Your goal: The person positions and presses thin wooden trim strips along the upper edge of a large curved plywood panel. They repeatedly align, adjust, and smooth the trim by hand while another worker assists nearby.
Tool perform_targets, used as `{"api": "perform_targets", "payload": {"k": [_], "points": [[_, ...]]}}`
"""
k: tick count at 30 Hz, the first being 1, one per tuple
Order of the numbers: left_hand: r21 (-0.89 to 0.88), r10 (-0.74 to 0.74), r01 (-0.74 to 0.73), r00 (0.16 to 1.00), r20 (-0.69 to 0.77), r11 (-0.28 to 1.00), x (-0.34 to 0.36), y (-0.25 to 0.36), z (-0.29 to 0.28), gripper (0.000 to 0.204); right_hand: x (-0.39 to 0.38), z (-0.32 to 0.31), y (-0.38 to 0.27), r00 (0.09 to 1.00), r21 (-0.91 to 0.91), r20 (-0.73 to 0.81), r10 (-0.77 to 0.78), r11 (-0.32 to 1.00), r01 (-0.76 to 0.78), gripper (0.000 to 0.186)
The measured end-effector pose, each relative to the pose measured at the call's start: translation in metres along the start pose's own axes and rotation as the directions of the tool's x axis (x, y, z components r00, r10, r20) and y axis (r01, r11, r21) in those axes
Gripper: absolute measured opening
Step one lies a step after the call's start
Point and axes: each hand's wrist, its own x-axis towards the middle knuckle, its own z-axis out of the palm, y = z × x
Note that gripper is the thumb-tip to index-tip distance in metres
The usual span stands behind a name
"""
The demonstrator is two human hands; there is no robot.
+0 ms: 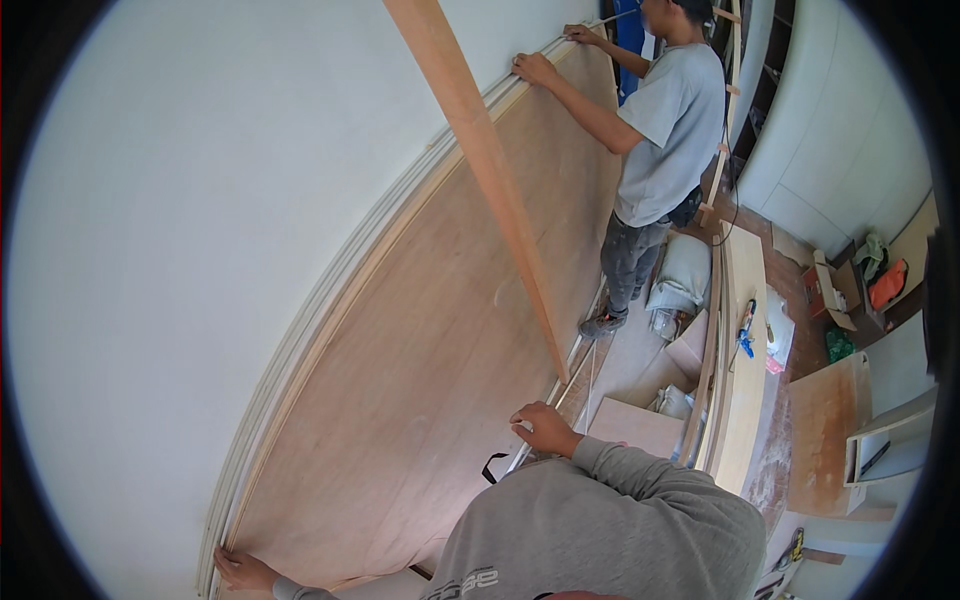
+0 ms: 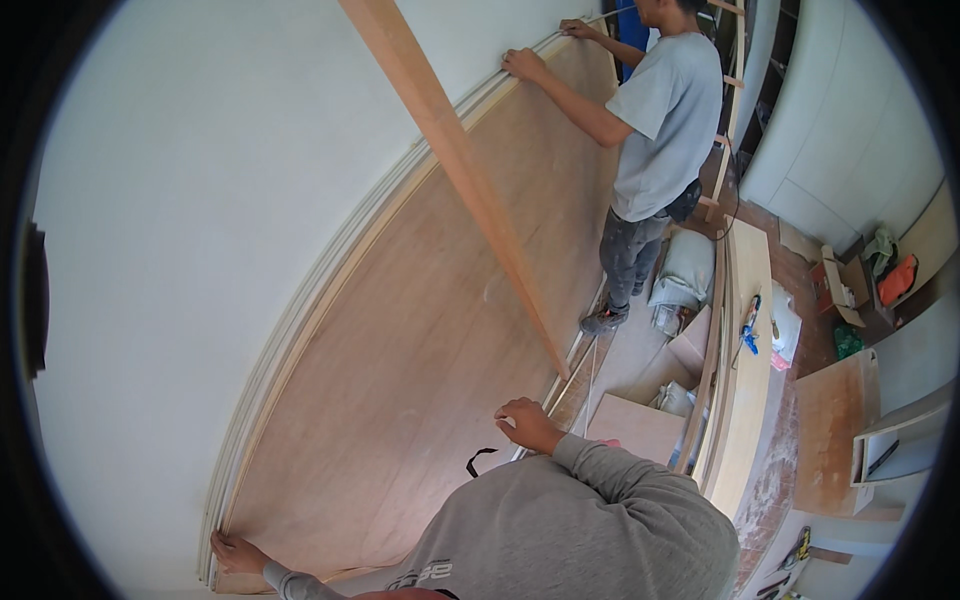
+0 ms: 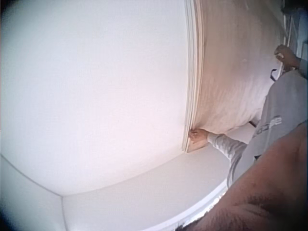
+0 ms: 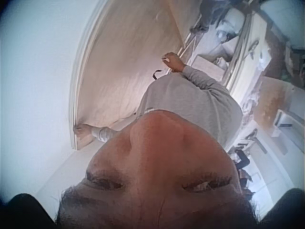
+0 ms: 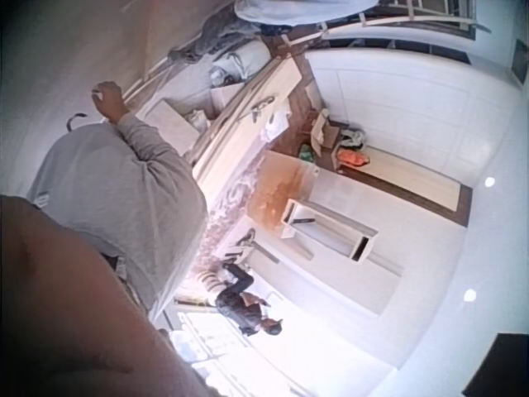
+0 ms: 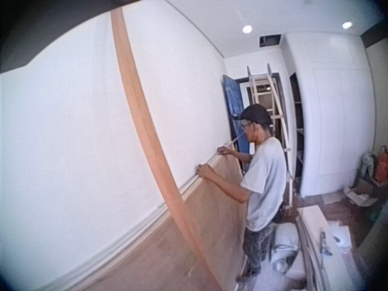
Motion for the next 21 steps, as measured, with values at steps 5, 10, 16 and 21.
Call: {"api": "perform_targets", "payload": {"k": [5,10,16,21], "points": [[-0.012,0.011,-0.011,1.000,0.005,1.000,0.0014,0.0003,-0.0004,0.036,0.0005,-0.0014,0.0032,1.000,-0.001,0.004,-0.002,1.000,0.002,0.015],[-0.003,0.020,-0.020,1.000,0.007,1.000,0.0027,0.0021,0.0000,0.036,-0.0005,-0.0028,0.0043,1.000,-0.004,0.012,0.025,1.000,-0.024,0.015],[-0.023,0.024,-0.024,1.000,-0.003,0.999,0.0011,0.0034,-0.0039,0.036,-0.0043,-0.0032,0.0064,1.000,0.006,0.007,0.015,1.000,-0.015,0.015],[-0.002,0.013,-0.013,1.000,-0.003,1.000,-0.0001,0.0015,-0.0051,0.035,-0.0065,-0.0057,0.0041,1.000,-0.007,0.009,0.019,1.000,-0.019,0.015]]}}
